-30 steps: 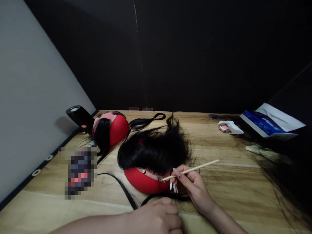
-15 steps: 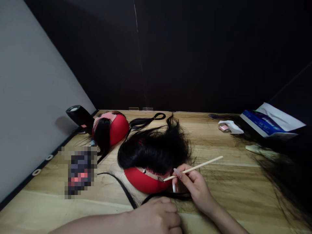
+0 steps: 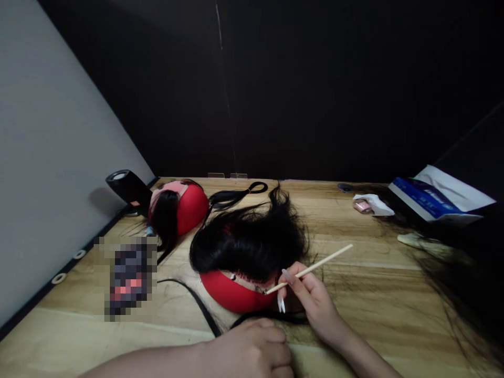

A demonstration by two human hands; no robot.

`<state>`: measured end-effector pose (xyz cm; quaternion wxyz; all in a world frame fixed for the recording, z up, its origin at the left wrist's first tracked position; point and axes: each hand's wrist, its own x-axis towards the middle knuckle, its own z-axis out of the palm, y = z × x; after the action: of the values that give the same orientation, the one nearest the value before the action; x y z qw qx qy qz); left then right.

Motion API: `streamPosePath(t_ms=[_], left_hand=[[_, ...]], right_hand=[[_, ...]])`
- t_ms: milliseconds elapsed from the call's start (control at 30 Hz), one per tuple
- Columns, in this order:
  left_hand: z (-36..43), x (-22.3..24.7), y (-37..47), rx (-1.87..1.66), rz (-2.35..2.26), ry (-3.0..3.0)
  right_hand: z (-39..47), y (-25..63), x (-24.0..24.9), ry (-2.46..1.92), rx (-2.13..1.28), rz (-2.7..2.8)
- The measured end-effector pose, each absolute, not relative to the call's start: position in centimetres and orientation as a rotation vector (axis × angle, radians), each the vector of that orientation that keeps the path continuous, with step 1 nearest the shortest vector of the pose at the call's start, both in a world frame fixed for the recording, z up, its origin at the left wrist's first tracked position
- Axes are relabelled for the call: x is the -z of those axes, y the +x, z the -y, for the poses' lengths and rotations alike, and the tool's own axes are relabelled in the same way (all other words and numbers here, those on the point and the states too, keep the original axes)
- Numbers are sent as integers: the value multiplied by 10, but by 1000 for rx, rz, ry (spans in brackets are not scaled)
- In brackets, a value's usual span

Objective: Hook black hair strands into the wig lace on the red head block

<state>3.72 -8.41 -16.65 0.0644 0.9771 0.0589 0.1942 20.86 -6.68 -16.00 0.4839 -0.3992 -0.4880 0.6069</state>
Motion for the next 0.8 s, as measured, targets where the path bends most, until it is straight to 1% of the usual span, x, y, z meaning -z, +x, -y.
streamPosePath(t_ms=[100, 300, 467, 800], left_hand=[[84, 166, 39, -601, -192, 2951], [83, 155, 38, -797, -187, 2933], [81, 146, 37, -670, -193, 2955], [79, 134, 37, -637, -225, 2918]], right_hand=[[68, 205, 162, -961, -1483, 1174], [68, 202, 163, -952, -1522, 1140], [67, 202, 164, -958, -1539, 1104], [67, 197, 163, -1014, -1552, 1034]])
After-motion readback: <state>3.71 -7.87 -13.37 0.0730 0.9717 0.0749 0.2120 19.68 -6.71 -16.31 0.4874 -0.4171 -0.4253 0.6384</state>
